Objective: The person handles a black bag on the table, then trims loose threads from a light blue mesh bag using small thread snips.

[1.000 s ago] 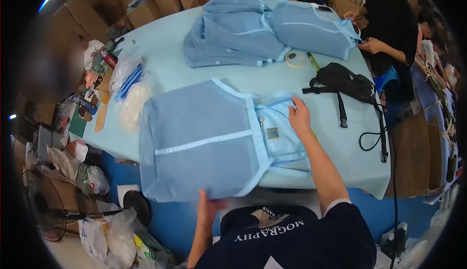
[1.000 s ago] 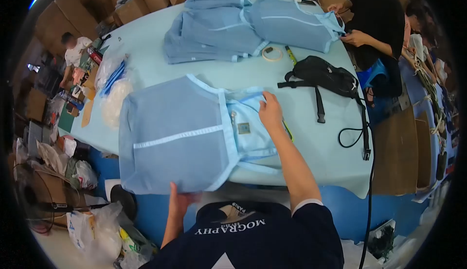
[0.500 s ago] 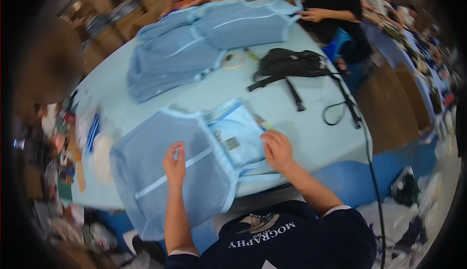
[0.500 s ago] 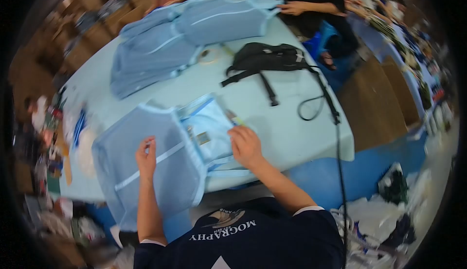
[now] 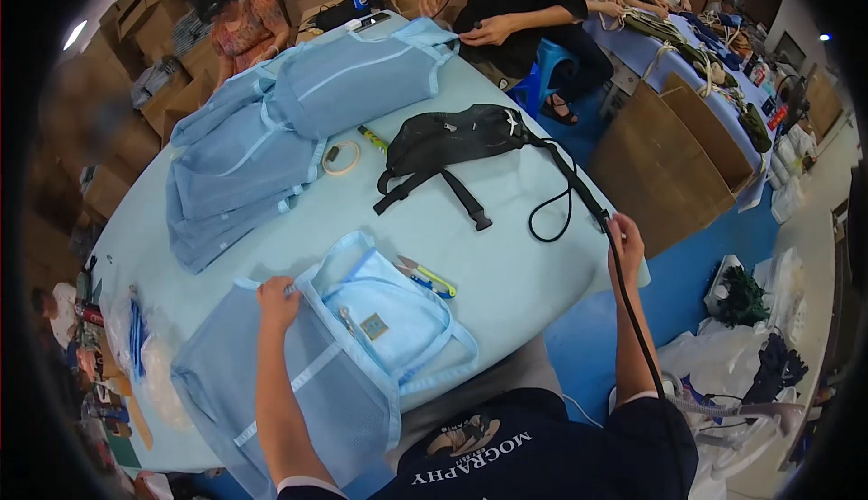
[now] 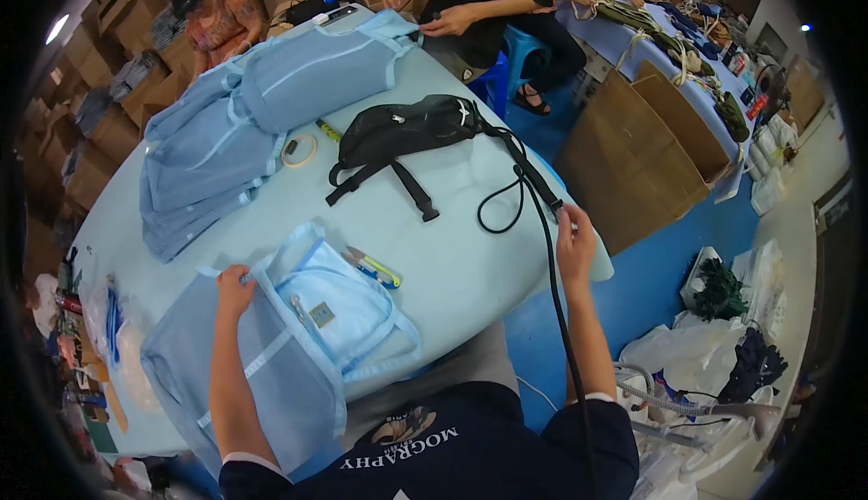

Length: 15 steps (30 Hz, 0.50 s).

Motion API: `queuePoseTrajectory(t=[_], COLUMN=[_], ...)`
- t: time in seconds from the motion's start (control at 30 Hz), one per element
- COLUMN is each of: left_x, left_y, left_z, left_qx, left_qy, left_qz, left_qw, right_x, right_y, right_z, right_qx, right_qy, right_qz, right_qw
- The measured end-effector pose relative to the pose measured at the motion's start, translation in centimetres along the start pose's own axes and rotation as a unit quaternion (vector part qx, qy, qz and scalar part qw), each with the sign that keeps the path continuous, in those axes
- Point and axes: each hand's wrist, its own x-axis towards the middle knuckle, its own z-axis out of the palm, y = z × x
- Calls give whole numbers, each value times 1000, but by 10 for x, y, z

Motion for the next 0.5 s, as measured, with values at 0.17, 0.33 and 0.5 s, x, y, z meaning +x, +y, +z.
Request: queuePoseTrajectory(t=[0.17, 0.33, 0.5], left_x=[-35, -43, -57], left_y=[27, 63, 132], left_z=[-23, -16, -108], left_qx=[-253, 29, -189], left_qy=[-77, 131, 285], left_qz=[-16, 137, 97], left_qw=[964, 981, 935], right_x=[62, 45, 40], right_y=[5, 10, -49], right_z=[53, 79, 43], right_qx=[6, -113, 163], right_qy=[-63, -63, -72], right_qz=[-42, -113, 2], right_qw=[997, 985, 984])
